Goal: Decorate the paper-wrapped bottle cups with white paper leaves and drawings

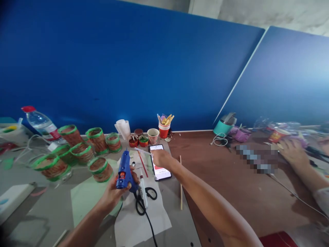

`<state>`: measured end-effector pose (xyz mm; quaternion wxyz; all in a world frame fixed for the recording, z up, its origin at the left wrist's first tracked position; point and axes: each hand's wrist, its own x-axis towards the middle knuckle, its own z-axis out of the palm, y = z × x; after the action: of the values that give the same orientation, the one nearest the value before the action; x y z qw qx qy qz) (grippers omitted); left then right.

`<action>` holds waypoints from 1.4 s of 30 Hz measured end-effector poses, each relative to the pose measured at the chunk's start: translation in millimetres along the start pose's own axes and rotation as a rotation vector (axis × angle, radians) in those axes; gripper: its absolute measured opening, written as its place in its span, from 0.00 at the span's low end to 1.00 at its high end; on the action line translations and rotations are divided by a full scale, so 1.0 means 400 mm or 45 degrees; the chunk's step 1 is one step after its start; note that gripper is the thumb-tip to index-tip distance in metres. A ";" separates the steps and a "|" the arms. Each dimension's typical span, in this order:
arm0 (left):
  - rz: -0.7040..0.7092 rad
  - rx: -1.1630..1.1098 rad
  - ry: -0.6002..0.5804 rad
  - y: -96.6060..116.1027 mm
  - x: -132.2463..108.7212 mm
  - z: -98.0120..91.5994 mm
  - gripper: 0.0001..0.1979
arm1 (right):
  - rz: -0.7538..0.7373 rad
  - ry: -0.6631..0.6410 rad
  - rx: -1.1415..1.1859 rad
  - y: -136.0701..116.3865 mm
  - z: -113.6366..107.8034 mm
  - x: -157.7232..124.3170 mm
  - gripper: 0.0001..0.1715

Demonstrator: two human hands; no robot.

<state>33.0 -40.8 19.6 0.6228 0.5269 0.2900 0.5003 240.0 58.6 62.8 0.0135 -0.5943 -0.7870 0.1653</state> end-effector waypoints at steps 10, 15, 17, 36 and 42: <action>-0.035 0.029 0.008 0.024 -0.002 0.016 0.24 | -0.034 -0.138 -0.124 -0.011 -0.006 -0.007 0.20; -0.049 0.019 0.010 0.026 -0.002 0.018 0.23 | -0.085 -0.123 -0.131 -0.002 -0.011 0.005 0.17; -0.058 0.017 0.011 0.026 -0.003 0.018 0.24 | -0.082 -0.123 -0.135 0.000 -0.012 0.021 0.15; -0.082 -0.003 0.009 0.042 -0.002 0.023 0.24 | -0.003 -0.150 -0.134 -0.004 -0.021 0.059 0.16; -0.074 0.009 -0.002 0.036 -0.002 0.019 0.24 | 0.028 -0.196 -0.084 -0.011 -0.015 0.055 0.15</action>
<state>34.8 -45.1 35.2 0.6354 0.5207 0.3064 0.4808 230.8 79.6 65.8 -0.0685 -0.5885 -0.7842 0.1845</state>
